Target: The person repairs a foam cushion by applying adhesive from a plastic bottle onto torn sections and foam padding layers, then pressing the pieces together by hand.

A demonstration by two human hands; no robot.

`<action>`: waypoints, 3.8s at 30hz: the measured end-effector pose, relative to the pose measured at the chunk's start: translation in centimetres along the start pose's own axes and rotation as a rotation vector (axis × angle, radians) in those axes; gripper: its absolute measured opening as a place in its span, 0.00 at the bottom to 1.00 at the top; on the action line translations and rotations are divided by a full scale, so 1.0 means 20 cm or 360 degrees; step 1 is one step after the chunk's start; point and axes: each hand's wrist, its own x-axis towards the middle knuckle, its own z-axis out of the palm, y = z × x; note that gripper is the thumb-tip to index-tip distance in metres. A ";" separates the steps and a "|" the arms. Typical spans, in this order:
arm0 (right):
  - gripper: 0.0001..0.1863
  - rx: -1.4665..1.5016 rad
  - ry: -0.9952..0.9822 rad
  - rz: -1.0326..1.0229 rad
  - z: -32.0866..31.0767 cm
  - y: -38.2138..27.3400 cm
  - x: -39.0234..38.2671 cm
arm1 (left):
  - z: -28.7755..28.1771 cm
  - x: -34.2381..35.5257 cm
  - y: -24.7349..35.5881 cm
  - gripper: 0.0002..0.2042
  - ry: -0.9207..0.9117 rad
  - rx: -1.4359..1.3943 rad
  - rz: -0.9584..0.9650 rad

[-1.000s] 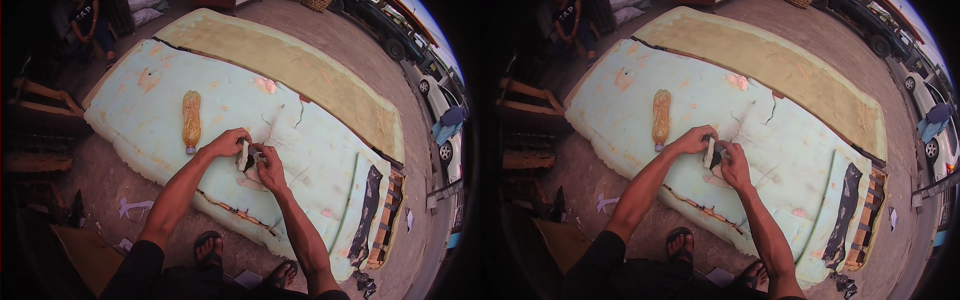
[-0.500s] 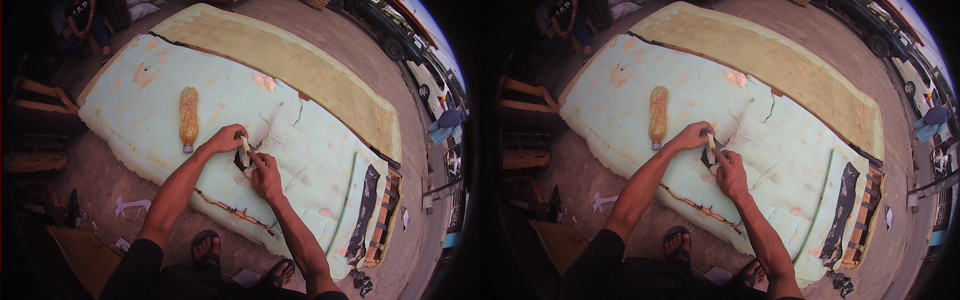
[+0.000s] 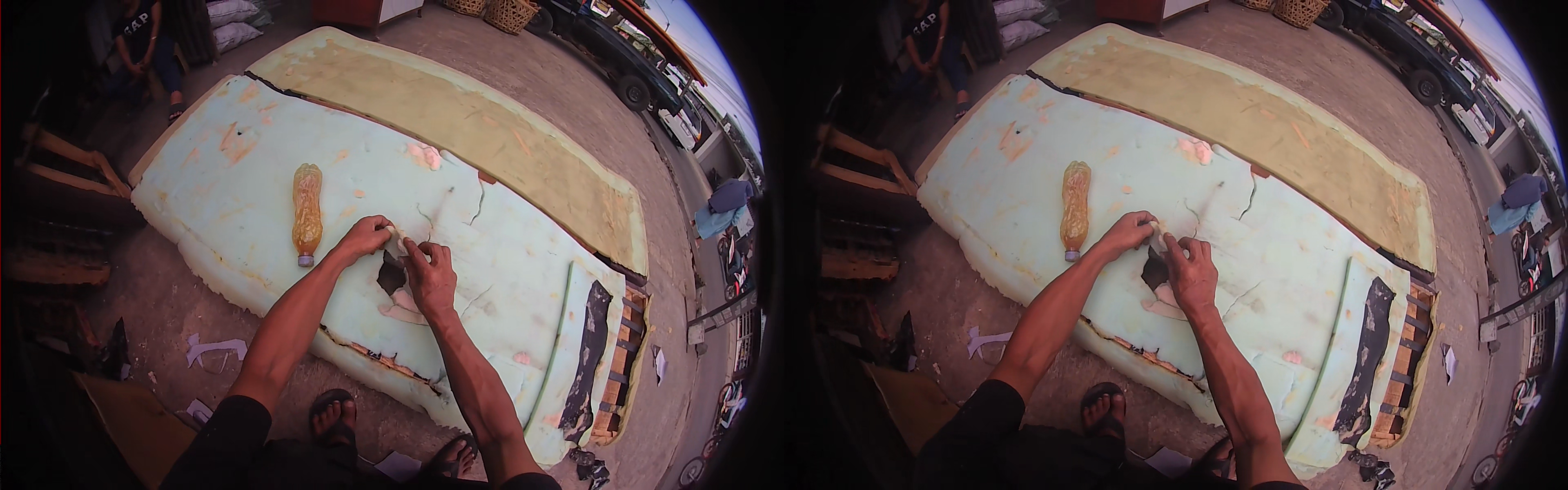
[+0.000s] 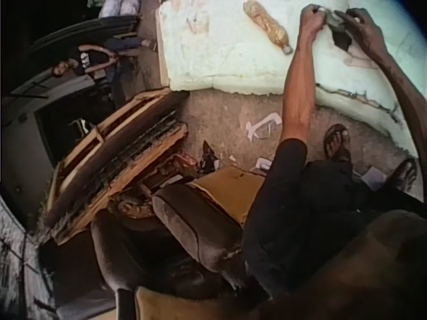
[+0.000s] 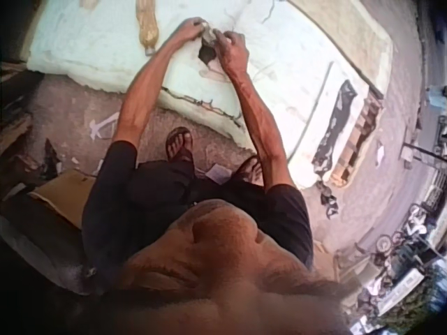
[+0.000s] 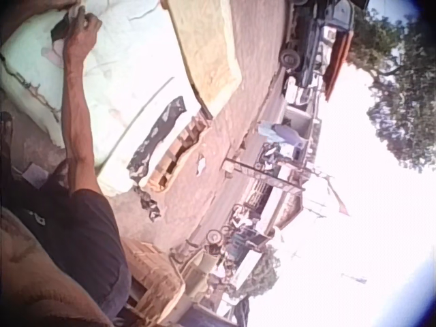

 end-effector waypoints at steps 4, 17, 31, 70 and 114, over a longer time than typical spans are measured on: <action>0.18 -0.0009 0.0069 -0.0008 -0.03 0.00 0.02 | 0.00 0.02 0.03 0.13 0.0065 0.0021 -0.0143; 0.33 0.0286 -0.0063 0.0655 -0.40 -0.11 -0.29 | -0.22 -0.33 0.12 0.38 0.1871 0.1624 0.0202; 0.36 0.2370 -0.0788 0.1697 -0.24 -0.76 -0.15 | -0.30 -0.50 0.49 0.26 0.0898 -0.1533 0.0136; 0.30 0.1440 -0.0260 0.1323 -0.37 -0.09 0.05 | 0.52 -0.52 0.05 0.34 0.1159 -0.0486 0.0395; 0.37 -0.0723 -0.1059 -0.0839 -0.42 0.15 0.00 | 0.55 -0.65 0.13 0.29 0.0817 -0.1381 -0.0061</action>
